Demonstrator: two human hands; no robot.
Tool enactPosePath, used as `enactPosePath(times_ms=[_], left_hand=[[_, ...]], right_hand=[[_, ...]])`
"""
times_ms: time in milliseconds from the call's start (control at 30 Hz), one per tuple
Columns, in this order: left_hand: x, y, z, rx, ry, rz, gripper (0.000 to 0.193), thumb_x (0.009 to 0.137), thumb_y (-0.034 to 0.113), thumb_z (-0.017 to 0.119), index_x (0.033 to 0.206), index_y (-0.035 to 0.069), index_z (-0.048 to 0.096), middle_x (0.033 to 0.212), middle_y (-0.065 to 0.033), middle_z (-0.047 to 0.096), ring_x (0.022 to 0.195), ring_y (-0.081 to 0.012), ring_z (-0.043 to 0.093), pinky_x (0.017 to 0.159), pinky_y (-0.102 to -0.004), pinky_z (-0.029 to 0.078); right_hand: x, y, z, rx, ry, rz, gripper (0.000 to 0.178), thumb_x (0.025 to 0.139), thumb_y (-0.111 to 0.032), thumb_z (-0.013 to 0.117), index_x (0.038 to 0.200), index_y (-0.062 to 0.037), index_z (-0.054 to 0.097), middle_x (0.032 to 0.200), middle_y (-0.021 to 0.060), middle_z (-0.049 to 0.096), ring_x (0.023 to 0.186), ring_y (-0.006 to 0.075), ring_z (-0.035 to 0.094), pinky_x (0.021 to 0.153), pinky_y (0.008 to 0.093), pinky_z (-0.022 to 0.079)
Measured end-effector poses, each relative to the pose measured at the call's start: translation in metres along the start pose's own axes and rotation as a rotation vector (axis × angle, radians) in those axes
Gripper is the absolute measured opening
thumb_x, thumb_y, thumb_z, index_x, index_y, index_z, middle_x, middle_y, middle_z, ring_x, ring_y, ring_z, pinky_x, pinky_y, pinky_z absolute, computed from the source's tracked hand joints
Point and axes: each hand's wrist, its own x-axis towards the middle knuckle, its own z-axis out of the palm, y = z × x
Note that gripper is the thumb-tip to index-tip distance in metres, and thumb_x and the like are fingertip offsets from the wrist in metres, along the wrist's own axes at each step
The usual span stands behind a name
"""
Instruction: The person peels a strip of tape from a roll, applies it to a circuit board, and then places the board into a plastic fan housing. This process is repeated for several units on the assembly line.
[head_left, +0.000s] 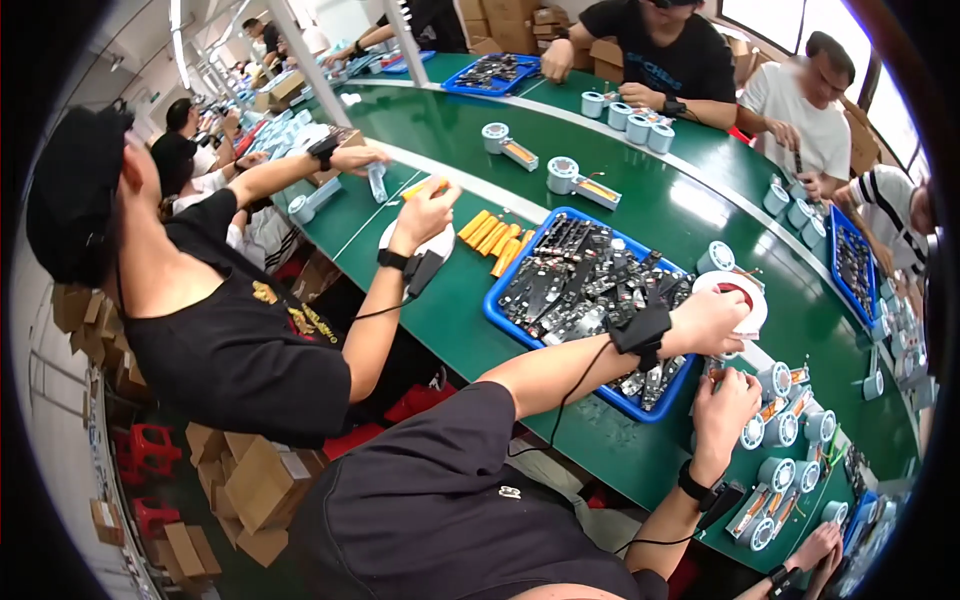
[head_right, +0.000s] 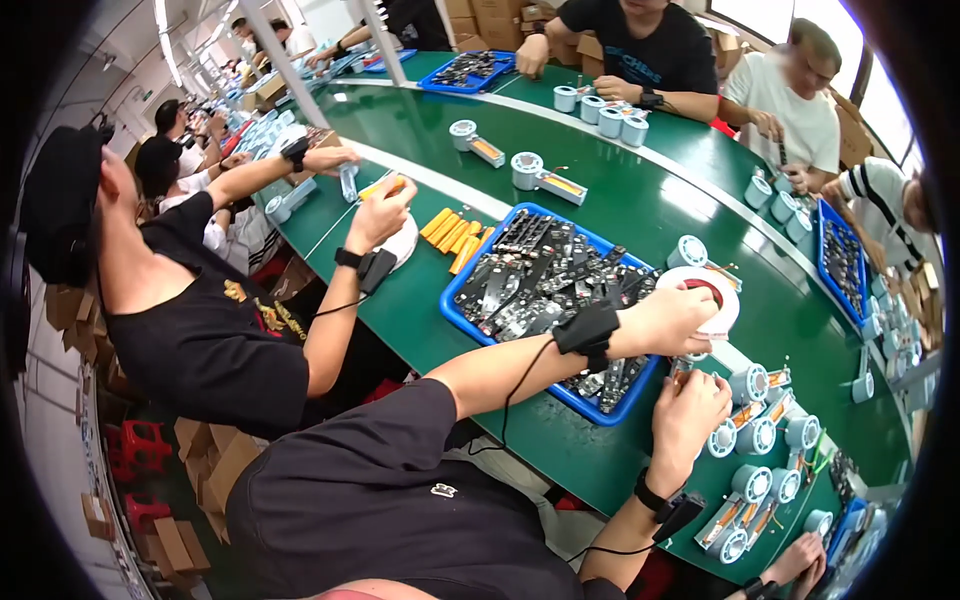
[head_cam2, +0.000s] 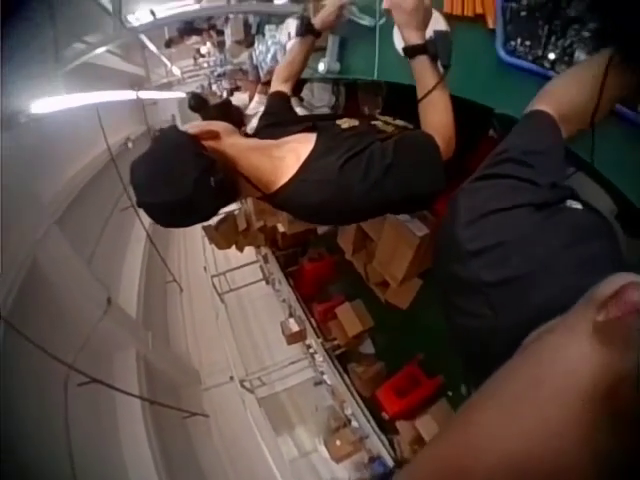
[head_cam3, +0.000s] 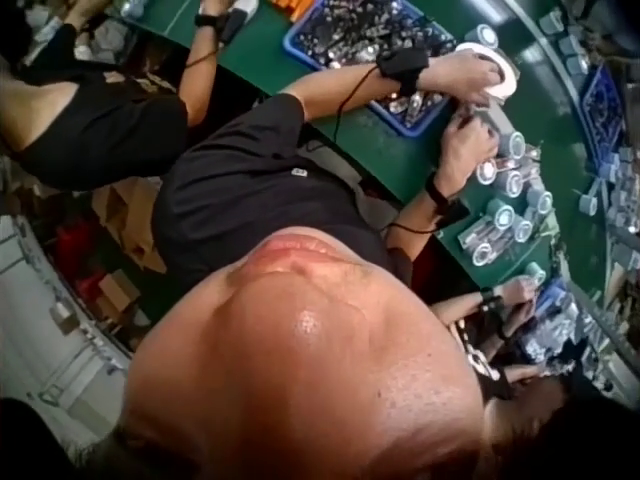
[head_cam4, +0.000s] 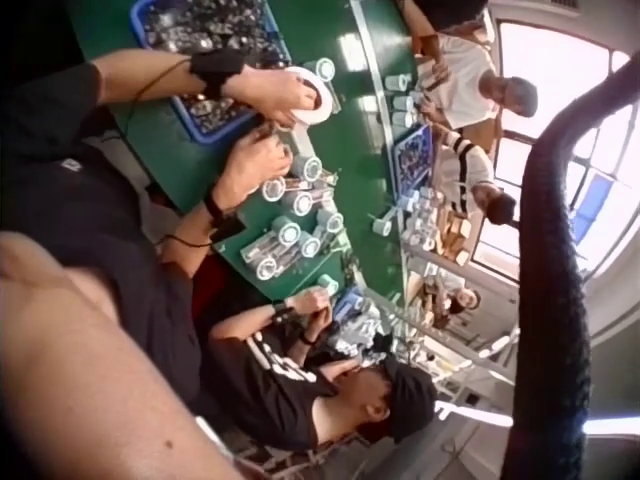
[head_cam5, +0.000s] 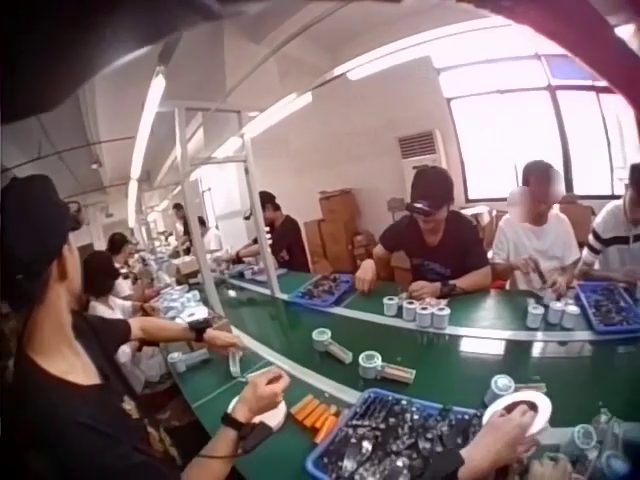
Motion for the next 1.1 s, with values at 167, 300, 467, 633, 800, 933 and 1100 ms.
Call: enactPosePath(times_ms=[167,300,467,633,800,933,1100], left_hand=[[-0.013,0.003,-0.040,-0.022,0.129,0.112,0.038,0.083,0.033,0.074,0.105,0.003,0.065,0.099,-0.0147,0.064,0.096,-0.0340,0.064,0.091,-0.0440,0.048],[-0.029,0.015,-0.062,-0.031,0.145,0.087,0.034,0.084,0.030,0.074,0.103,0.004,0.064,0.096,-0.0132,0.064,0.097,-0.0322,0.063,0.093,-0.0433,0.046],[-0.045,0.017,-0.065,-0.090,0.102,0.148,0.031,0.083,0.026,0.075,0.103,0.004,0.064,0.095,-0.0115,0.063,0.097,-0.0306,0.063,0.098,-0.0429,0.045],[-0.055,0.013,-0.053,-0.084,0.115,0.223,0.030,0.082,0.024,0.075,0.102,0.003,0.064,0.095,-0.0107,0.063,0.097,-0.0299,0.063,0.100,-0.0427,0.044],[-0.063,0.011,-0.049,-0.113,0.139,0.224,0.031,0.082,0.025,0.076,0.100,0.004,0.064,0.094,-0.0102,0.063,0.097,-0.0291,0.063,0.100,-0.0428,0.044],[-0.072,0.005,-0.050,-0.122,0.117,0.189,0.033,0.082,0.028,0.077,0.100,0.004,0.064,0.095,-0.0099,0.063,0.095,-0.0297,0.063,0.101,-0.0433,0.044],[-0.080,0.014,-0.066,-0.051,0.079,0.112,0.035,0.081,0.031,0.077,0.099,0.003,0.064,0.094,-0.0103,0.064,0.093,-0.0301,0.064,0.097,-0.0416,0.044]], right_hand=[[0.010,-0.005,-0.015,0.125,0.091,-0.141,0.016,0.083,-0.011,0.071,0.094,0.0008,0.066,0.103,0.0149,0.068,0.112,0.0368,0.056,0.101,0.0497,0.040],[-0.002,-0.005,-0.045,0.398,0.133,-0.100,0.011,0.084,-0.004,0.070,0.092,0.0013,0.065,0.097,0.0140,0.068,0.097,0.0325,0.063,0.090,0.0428,0.047],[-0.028,-0.009,-0.063,0.913,0.034,-0.055,0.009,0.085,0.006,0.067,0.092,0.0021,0.064,0.087,0.0120,0.066,0.079,0.0209,0.065,0.073,0.0305,0.050],[-0.058,-0.020,-0.050,1.073,-0.035,-0.112,0.020,0.085,0.009,0.066,0.104,0.0033,0.063,0.089,0.0103,0.065,0.079,0.0150,0.063,0.073,0.0271,0.050],[-0.084,-0.022,-0.031,1.213,-0.214,0.055,0.034,0.085,0.011,0.064,0.117,0.0044,0.058,0.092,0.0098,0.064,0.078,0.0137,0.061,0.074,0.0256,0.050],[-0.094,-0.010,-0.019,1.140,-0.316,-0.009,0.037,0.088,0.011,0.061,0.124,0.0039,0.054,0.093,0.0077,0.062,0.079,0.0119,0.060,0.073,0.0236,0.049],[-0.102,-0.001,-0.009,1.156,-0.316,-0.037,0.038,0.090,0.010,0.060,0.126,0.0031,0.053,0.093,0.0061,0.061,0.078,0.0109,0.058,0.073,0.0222,0.048]])
